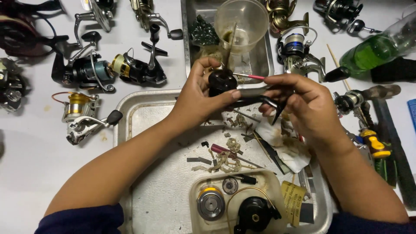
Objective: Disassembling a fishing reel using a screwdriver and a multi-tool on a workbench to access internal parts.
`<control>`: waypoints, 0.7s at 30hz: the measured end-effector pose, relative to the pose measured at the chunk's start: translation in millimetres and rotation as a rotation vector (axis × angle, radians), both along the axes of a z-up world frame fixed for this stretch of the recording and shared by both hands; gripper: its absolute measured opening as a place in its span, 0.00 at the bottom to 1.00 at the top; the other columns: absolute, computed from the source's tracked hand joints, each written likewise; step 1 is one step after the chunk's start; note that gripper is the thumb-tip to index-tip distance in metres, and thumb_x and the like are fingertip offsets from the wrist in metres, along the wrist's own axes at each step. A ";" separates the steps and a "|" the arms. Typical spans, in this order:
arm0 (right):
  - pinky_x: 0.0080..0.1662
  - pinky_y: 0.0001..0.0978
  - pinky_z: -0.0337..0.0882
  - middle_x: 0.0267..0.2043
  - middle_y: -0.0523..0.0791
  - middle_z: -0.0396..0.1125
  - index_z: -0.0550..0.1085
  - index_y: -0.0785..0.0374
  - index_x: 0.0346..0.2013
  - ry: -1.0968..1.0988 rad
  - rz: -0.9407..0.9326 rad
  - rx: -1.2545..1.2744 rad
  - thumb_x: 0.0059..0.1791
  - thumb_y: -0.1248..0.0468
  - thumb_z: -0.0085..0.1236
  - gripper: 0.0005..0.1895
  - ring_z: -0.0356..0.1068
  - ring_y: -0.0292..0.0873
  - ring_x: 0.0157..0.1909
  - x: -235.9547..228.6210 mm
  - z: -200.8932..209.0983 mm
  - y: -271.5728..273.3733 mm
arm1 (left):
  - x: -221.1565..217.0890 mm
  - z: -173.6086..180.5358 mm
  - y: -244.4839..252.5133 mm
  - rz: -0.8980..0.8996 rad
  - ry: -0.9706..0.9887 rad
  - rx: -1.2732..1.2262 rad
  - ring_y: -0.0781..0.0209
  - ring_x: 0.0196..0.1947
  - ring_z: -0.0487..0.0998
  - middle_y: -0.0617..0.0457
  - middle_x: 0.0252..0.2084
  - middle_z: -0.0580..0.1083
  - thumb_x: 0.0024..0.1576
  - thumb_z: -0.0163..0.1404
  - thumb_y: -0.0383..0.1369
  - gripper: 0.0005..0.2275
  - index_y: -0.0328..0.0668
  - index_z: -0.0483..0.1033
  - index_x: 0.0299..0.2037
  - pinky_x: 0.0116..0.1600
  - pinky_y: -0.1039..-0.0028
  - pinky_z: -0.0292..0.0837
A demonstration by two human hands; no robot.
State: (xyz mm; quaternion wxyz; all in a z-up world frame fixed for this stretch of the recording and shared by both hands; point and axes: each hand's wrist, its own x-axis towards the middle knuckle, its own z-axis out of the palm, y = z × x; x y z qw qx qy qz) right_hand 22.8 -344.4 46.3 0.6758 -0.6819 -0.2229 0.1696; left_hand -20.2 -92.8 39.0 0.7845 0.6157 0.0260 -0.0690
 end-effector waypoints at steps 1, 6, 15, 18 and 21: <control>0.60 0.38 0.78 0.47 0.49 0.71 0.71 0.68 0.57 -0.001 0.001 -0.002 0.47 0.41 0.58 0.36 0.73 0.45 0.53 -0.4 4.7 1.6 | 2.3 1.0 0.8 0.001 -0.001 -0.002 0.46 0.44 0.84 0.33 0.56 0.74 0.49 0.62 0.32 0.28 0.47 0.57 0.55 0.38 0.72 0.90; 0.43 0.34 0.82 0.48 0.56 0.71 0.71 0.73 0.55 -0.100 -0.140 -0.142 0.57 0.68 0.49 0.14 0.77 0.49 0.38 2.2 25.5 12.8 | 6.1 -4.0 7.8 -0.053 -0.031 0.032 0.50 0.47 0.83 0.42 0.58 0.72 0.45 0.62 0.43 0.28 0.49 0.69 0.56 0.41 0.72 0.88; 0.42 0.26 0.78 0.35 0.53 0.72 0.69 0.69 0.63 -0.094 -0.033 -0.258 0.62 0.64 0.40 0.17 0.77 0.44 0.37 48.1 44.8 40.7 | -0.3 -3.3 16.9 -0.388 -0.147 -0.597 0.38 0.56 0.79 0.22 0.74 0.55 0.65 0.44 0.47 0.27 0.38 0.58 0.69 0.48 0.65 0.85; 0.42 0.27 0.80 0.34 0.56 0.73 0.67 0.72 0.62 -0.187 0.104 -0.294 0.63 0.63 0.38 0.18 0.78 0.45 0.34 53.6 48.4 57.6 | 7.1 -12.8 18.8 -0.496 -0.112 -0.708 0.40 0.54 0.80 0.24 0.78 0.54 0.58 0.60 0.43 0.38 0.50 0.51 0.75 0.45 0.64 0.86; 0.41 0.25 0.70 0.40 0.41 0.70 0.75 0.64 0.56 -0.580 0.060 -0.505 0.64 0.68 0.46 0.10 0.69 0.34 0.38 67.2 50.0 53.3 | 8.2 -18.8 21.7 -0.395 -0.152 -0.714 0.45 0.50 0.80 0.31 0.72 0.64 0.59 0.59 0.37 0.33 0.49 0.56 0.74 0.41 0.70 0.84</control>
